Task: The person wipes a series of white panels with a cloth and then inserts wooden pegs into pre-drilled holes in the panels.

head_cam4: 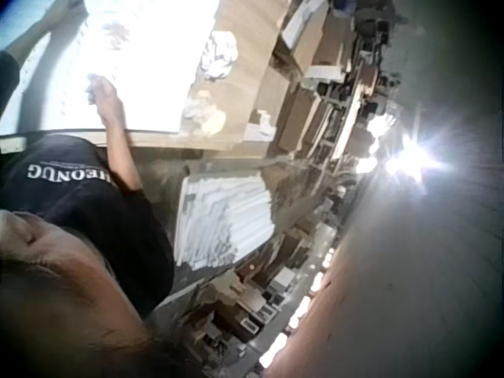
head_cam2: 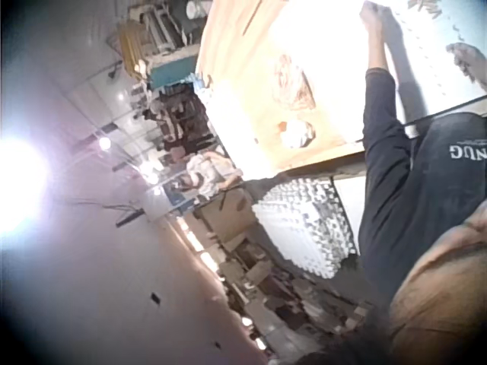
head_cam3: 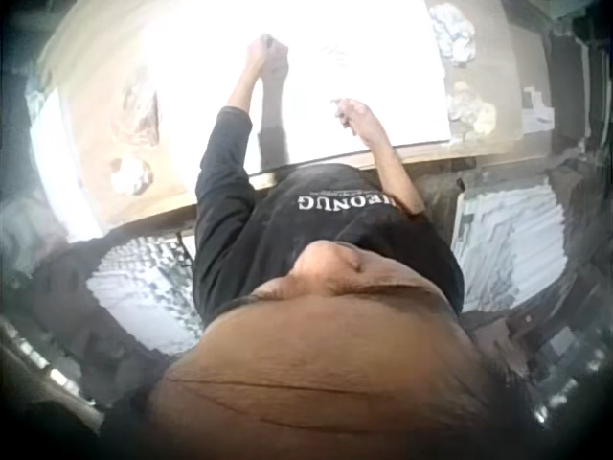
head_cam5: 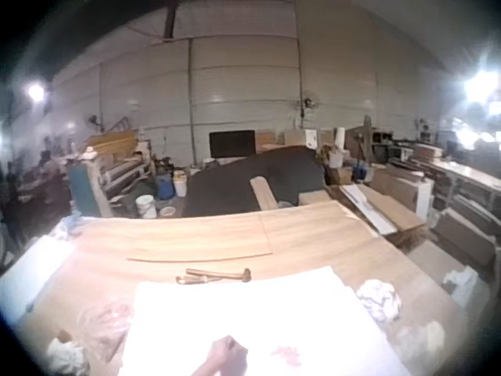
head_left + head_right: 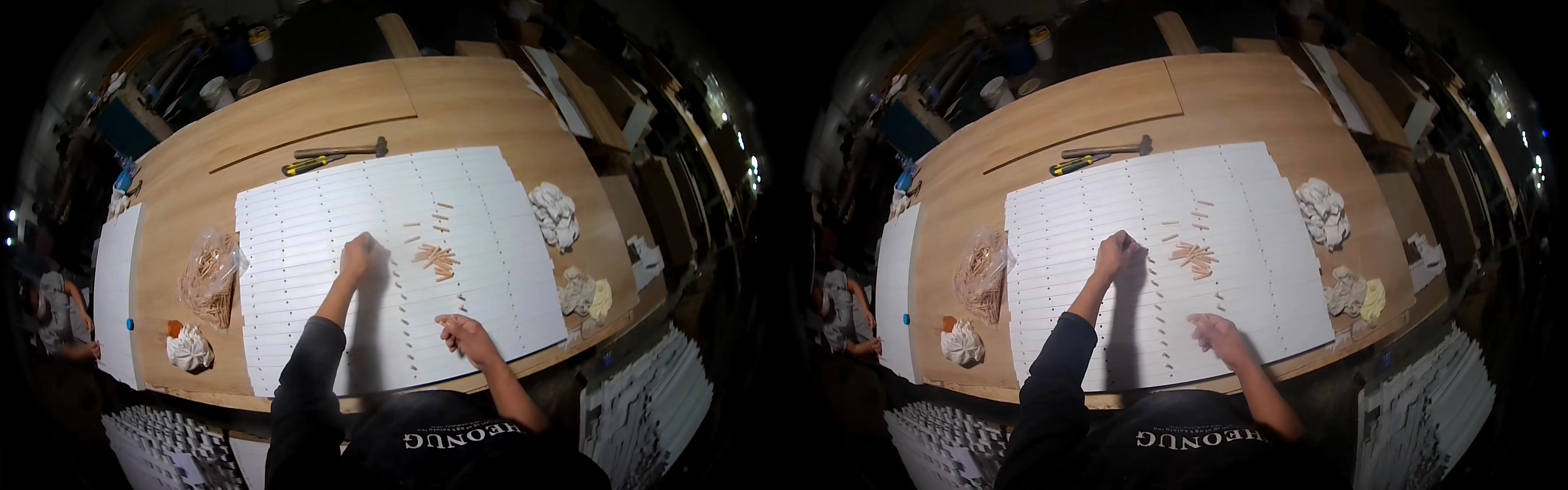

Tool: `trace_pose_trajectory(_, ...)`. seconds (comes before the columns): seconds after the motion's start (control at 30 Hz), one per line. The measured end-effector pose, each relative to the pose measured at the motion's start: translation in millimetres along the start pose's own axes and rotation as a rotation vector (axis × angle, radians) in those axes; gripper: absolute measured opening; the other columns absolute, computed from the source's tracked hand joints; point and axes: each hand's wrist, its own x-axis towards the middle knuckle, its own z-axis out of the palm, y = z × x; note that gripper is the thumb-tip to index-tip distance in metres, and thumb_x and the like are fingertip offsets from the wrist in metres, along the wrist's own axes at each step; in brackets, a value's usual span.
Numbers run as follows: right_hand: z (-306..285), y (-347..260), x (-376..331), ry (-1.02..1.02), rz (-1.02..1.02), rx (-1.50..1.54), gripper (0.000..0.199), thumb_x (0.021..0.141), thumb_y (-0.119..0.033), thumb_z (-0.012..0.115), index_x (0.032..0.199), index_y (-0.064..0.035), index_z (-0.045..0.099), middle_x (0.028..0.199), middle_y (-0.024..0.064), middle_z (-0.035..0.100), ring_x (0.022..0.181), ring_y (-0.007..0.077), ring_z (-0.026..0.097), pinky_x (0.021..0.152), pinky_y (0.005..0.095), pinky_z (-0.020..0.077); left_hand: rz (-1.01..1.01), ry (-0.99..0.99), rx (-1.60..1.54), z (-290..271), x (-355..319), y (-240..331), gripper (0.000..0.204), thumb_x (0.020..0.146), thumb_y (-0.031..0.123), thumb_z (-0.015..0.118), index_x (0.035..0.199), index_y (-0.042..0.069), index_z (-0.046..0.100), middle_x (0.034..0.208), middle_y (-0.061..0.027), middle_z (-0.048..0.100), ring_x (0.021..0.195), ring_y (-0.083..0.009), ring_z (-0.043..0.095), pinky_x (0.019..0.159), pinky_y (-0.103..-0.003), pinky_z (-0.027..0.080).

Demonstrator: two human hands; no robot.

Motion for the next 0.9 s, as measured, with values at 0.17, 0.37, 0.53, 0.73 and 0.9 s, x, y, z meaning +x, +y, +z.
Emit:
trace_pose_trajectory(0.17, -9.7, -18.6, -3.4, 0.038, -0.044, -0.178, 0.036, 0.095, -0.026, 0.045, 0.118, -0.0017, 0.057, 0.09, 0.0022, 0.059, 0.076, 0.0065, 0.05, 0.063, 0.0206, 0.0436, 0.113, -0.16, 0.28, -5.6, 11.9, 25.6, 0.013, 0.078, 0.015, 0.057, 0.082, 0.003, 0.055, 0.078, -0.0218, 0.063, 0.075, -0.0385, 0.062, 0.067, -0.046, 0.049)
trace_pose_trajectory(0.37, -44.8, -42.8, 11.2, 0.245, -0.131, -0.205, 0.027, 0.091, -0.023, 0.055, 0.107, -0.0021, 0.062, 0.088, 0.0038, 0.066, 0.068, 0.0066, 0.053, 0.059, 0.0217, 0.0446, 0.403, -0.251, 0.498, 5.2, 13.2, 45.1, 0.012, 0.074, 0.012, 0.058, 0.084, 0.005, 0.056, 0.079, -0.0165, 0.063, 0.078, -0.0332, 0.062, 0.068, -0.044, 0.051)
trace_pose_trajectory(0.53, -81.5, -59.3, 40.2, 0.377, -0.191, -0.621, 0.022, 0.086, -0.021, 0.058, 0.097, -0.0038, 0.065, 0.086, 0.0066, 0.067, 0.073, 0.0128, 0.06, 0.069, 0.0272, 0.0482, 0.426, -0.219, 0.553, -5.5, 11.7, 74.1, 0.015, 0.075, 0.013, 0.059, 0.089, 0.008, 0.059, 0.087, -0.0117, 0.061, 0.085, -0.0295, 0.059, 0.072, -0.042, 0.048)
trace_pose_trajectory(0.73, -84.9, -43.4, 56.5, 0.39, -0.144, -0.586, 0.019, 0.087, -0.021, 0.056, 0.095, -0.0055, 0.064, 0.086, 0.0097, 0.067, 0.078, 0.0223, 0.063, 0.07, 0.0305, 0.0491, 0.565, -0.278, 0.188, 52.2, -41.8, 120.4, 0.017, 0.08, 0.016, 0.058, 0.096, 0.01, 0.06, 0.092, -0.0126, 0.054, 0.082, -0.0332, 0.058, 0.07, -0.043, 0.049)
trace_pose_trajectory(0.9, -86.1, -35.4, 59.2, 0.363, -0.364, -0.811, 0.019, 0.087, -0.023, 0.055, 0.095, -0.0078, 0.064, 0.089, 0.0117, 0.065, 0.082, 0.0286, 0.062, 0.073, 0.0377, 0.0487, 0.566, -0.271, 0.192, 55.2, -51.8, 142.4, 0.013, 0.083, 0.013, 0.052, 0.094, 0.008, 0.058, 0.092, -0.0135, 0.053, 0.081, -0.0339, 0.059, 0.066, -0.045, 0.049)
